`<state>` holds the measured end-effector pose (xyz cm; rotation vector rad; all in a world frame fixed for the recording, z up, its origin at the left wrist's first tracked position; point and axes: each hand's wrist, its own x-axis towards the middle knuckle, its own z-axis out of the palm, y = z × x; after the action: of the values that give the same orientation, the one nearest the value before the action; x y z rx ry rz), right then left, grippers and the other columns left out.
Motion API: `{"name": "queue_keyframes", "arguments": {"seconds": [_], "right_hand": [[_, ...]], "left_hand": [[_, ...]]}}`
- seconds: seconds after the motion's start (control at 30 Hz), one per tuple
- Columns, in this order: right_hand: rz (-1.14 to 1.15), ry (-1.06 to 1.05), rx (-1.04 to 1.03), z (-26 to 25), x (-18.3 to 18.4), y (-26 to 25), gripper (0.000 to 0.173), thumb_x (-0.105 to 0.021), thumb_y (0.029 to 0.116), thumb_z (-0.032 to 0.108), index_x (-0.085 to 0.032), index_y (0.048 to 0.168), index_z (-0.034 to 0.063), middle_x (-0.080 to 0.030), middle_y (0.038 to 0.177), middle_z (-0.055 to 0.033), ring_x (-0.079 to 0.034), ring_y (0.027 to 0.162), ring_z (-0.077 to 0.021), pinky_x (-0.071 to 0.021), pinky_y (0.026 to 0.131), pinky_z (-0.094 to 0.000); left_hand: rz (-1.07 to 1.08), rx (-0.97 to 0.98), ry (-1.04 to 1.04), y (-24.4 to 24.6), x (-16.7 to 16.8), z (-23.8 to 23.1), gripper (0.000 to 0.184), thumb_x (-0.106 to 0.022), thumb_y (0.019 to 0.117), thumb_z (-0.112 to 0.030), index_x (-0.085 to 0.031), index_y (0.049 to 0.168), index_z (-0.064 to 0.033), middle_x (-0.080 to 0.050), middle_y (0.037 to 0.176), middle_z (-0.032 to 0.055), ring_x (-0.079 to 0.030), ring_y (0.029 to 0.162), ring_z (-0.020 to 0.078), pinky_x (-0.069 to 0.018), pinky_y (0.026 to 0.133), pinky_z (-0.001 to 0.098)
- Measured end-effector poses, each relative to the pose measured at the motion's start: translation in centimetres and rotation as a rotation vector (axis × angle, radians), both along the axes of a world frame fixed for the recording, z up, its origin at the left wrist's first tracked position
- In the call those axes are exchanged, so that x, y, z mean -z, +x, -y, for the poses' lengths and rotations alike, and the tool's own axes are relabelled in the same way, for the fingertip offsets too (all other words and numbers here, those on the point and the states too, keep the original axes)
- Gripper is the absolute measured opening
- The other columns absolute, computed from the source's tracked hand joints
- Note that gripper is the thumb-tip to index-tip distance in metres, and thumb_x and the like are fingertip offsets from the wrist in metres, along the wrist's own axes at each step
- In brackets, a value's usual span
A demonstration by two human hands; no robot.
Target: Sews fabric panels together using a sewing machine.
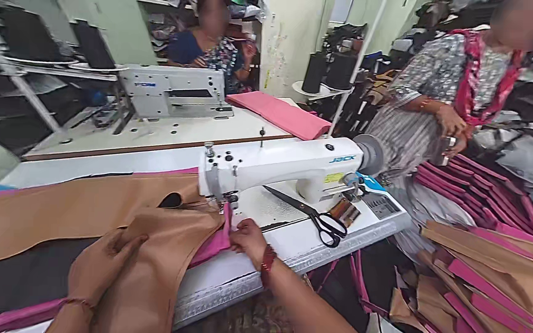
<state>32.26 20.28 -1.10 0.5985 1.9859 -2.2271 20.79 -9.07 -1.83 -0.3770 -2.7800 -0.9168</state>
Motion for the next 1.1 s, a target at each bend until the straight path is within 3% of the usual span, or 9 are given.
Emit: {"name": "queue_keyframes", "arguments": {"seconds": [0.07,0.13,0.23,0.3,0.4,0.53,0.63,0.73,1.1], "right_hand": [[-0.025,0.214,-0.070,-1.2,0.2,0.6,0.042,-0.068,0.0946,0.005,-0.047,0.129,-0.0081,-0.067,0.092,-0.0128,-0.063,0.069,-0.0115,-0.0538,0.065,-0.0289],[-0.012,0.488,-0.137,-1.8,-0.2,1.2,0.041,-0.070,0.0923,0.008,-0.053,0.126,-0.0064,-0.070,0.096,-0.0165,-0.069,0.081,-0.0218,-0.0566,0.076,-0.0401],[-0.089,0.786,-0.094,-2.0,-0.4,1.2,0.034,-0.061,0.0926,0.006,-0.059,0.126,-0.0029,-0.068,0.100,-0.0164,-0.068,0.088,-0.0267,-0.0552,0.082,-0.0431],[-0.319,0.861,-0.081,-1.7,0.4,0.6,0.033,-0.059,0.0916,0.002,-0.066,0.124,-0.0032,-0.066,0.118,-0.0201,-0.068,0.102,-0.0290,-0.0568,0.089,-0.0396],[-0.602,0.990,-0.186,-1.2,1.7,-1.0,0.041,-0.055,0.0868,-0.006,-0.072,0.124,0.0010,-0.067,0.133,-0.0190,-0.060,0.127,-0.0377,-0.0480,0.107,-0.0508],[-0.522,1.134,-0.388,-0.8,1.9,-1.7,0.043,-0.052,0.0899,-0.007,-0.071,0.127,0.0047,-0.066,0.136,-0.0136,-0.058,0.131,-0.0359,-0.0464,0.107,-0.0528],[-0.550,1.179,-0.388,-0.5,2.1,-1.4,0.047,-0.054,0.0868,-0.010,-0.070,0.129,0.0022,-0.064,0.140,-0.0144,-0.058,0.132,-0.0374,-0.0483,0.104,-0.0541],[-0.512,1.198,-0.420,-0.5,1.8,-1.4,0.050,-0.052,0.0886,-0.011,-0.067,0.134,0.0045,-0.063,0.144,-0.0098,-0.057,0.134,-0.0344,-0.0480,0.103,-0.0539],[-0.533,1.299,-0.389,-0.2,1.7,-1.7,0.045,-0.055,0.0878,-0.012,-0.074,0.125,0.0072,-0.069,0.135,-0.0062,-0.066,0.119,-0.0315,-0.0522,0.091,-0.0525]], "left_hand": [[0.016,-0.016,-0.016,0.0,-0.3,-0.1,0.045,-0.075,0.0927,-0.030,-0.068,0.106,0.0118,-0.067,0.103,0.0368,-0.064,0.102,0.0584,-0.0421,0.089,0.0776],[0.039,-0.018,-0.030,0.1,-0.4,0.0,0.045,-0.075,0.0929,-0.031,-0.068,0.107,0.0113,-0.067,0.104,0.0358,-0.065,0.103,0.0564,-0.0434,0.090,0.0757],[0.022,-0.016,-0.028,0.0,-0.5,-0.1,0.043,-0.076,0.0917,-0.031,-0.068,0.100,0.0108,-0.068,0.096,0.0330,-0.066,0.096,0.0536,-0.0457,0.084,0.0731],[0.039,-0.019,-0.022,-0.1,-0.5,-0.1,0.042,-0.077,0.0907,-0.030,-0.067,0.097,0.0106,-0.067,0.093,0.0321,-0.066,0.092,0.0522,-0.0457,0.081,0.0721],[0.131,-0.002,0.011,-0.3,-0.7,0.2,0.043,-0.077,0.0908,-0.029,-0.067,0.099,0.0121,-0.066,0.091,0.0327,-0.065,0.092,0.0517,-0.0449,0.083,0.0723],[0.175,0.190,0.069,-0.7,-0.3,1.6,0.030,-0.069,0.0892,-0.025,-0.068,0.083,0.0050,-0.067,0.091,0.0188,-0.065,0.090,0.0341,-0.0488,0.082,0.0591],[0.136,0.336,0.042,-0.4,-0.7,1.8,0.036,-0.064,0.0867,-0.026,-0.072,0.081,0.0087,-0.070,0.108,0.0264,-0.061,0.115,0.0424,-0.0425,0.104,0.0591],[0.160,0.369,-0.009,-0.4,-0.8,1.7,0.041,-0.062,0.0873,-0.034,-0.077,0.088,0.0046,-0.069,0.119,0.0246,-0.058,0.124,0.0408,-0.0395,0.109,0.0580],[0.056,0.308,0.080,-1.2,0.8,1.0,0.042,-0.059,0.0836,-0.031,-0.072,0.077,0.0081,-0.068,0.103,0.0266,-0.061,0.111,0.0425,-0.0405,0.102,0.0603]]}}
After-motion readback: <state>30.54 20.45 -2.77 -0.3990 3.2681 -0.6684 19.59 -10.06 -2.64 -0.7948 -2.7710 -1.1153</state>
